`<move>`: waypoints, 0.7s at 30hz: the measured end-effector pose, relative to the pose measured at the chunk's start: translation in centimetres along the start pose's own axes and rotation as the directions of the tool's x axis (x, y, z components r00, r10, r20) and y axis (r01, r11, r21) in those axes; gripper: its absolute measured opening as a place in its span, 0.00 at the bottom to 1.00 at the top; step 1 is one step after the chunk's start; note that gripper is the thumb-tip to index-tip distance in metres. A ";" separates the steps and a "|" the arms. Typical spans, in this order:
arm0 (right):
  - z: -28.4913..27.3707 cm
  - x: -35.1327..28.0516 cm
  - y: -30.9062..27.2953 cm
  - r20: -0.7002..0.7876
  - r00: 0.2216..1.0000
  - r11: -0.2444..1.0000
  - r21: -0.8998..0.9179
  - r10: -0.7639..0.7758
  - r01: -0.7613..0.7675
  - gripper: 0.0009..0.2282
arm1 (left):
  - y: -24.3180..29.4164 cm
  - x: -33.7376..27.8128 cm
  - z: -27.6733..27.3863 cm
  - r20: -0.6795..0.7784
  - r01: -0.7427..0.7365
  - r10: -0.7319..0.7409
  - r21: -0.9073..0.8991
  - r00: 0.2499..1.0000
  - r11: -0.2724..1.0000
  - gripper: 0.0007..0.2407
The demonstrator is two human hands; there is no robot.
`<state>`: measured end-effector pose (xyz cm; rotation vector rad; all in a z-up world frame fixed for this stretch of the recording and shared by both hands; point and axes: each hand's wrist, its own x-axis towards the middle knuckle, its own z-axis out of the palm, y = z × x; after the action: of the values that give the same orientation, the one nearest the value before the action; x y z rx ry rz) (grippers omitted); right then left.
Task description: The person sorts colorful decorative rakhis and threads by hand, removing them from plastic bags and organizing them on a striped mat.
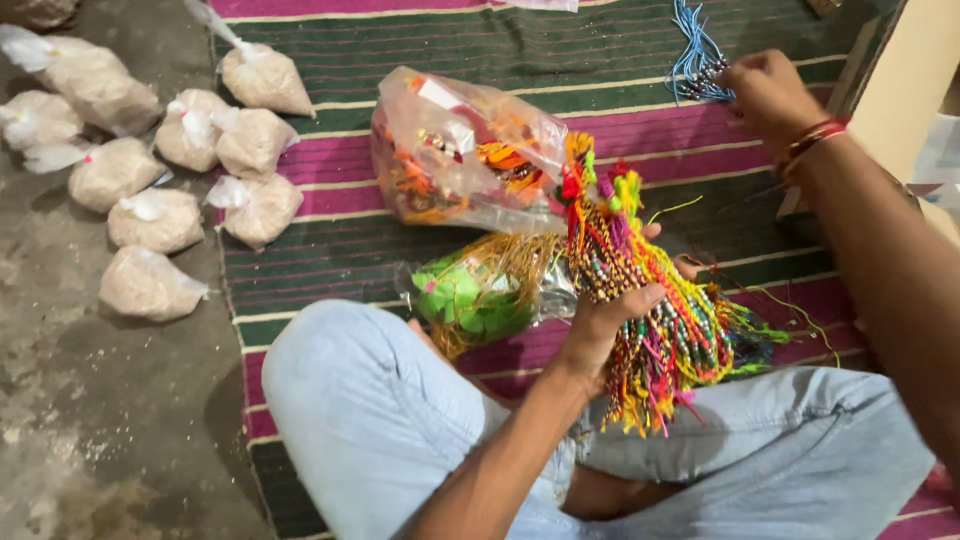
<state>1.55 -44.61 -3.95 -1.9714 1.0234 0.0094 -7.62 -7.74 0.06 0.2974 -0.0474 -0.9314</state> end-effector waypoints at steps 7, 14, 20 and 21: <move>0.1 9.4 13.6 -0.274 0.831 0.702 -0.689 -0.485 0.182 0.27 | 0.4 1.2 -0.1 -0.105 0.051 -0.065 -0.135 0.992 0.990 0.35; 0.5 8.2 12.7 -0.110 0.857 0.618 -0.740 -0.503 0.267 0.05 | 0.3 1.9 -0.9 -0.134 0.014 -0.031 -0.127 0.991 0.992 0.33; -1.3 4.6 3.3 -0.040 0.960 0.816 -0.537 -0.276 0.212 0.05 | -0.1 1.4 -1.3 -0.165 -0.061 0.041 -0.118 0.985 0.991 0.30; -2.0 3.5 1.0 -0.036 0.987 0.903 -0.409 -0.155 0.127 0.06 | -0.2 1.2 -1.5 -0.178 -0.068 0.050 -0.099 0.983 0.993 0.30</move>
<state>2.42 -48.59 -4.71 -2.4381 0.9760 0.0818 -6.82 -8.46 -1.50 0.2782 0.1535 -0.8425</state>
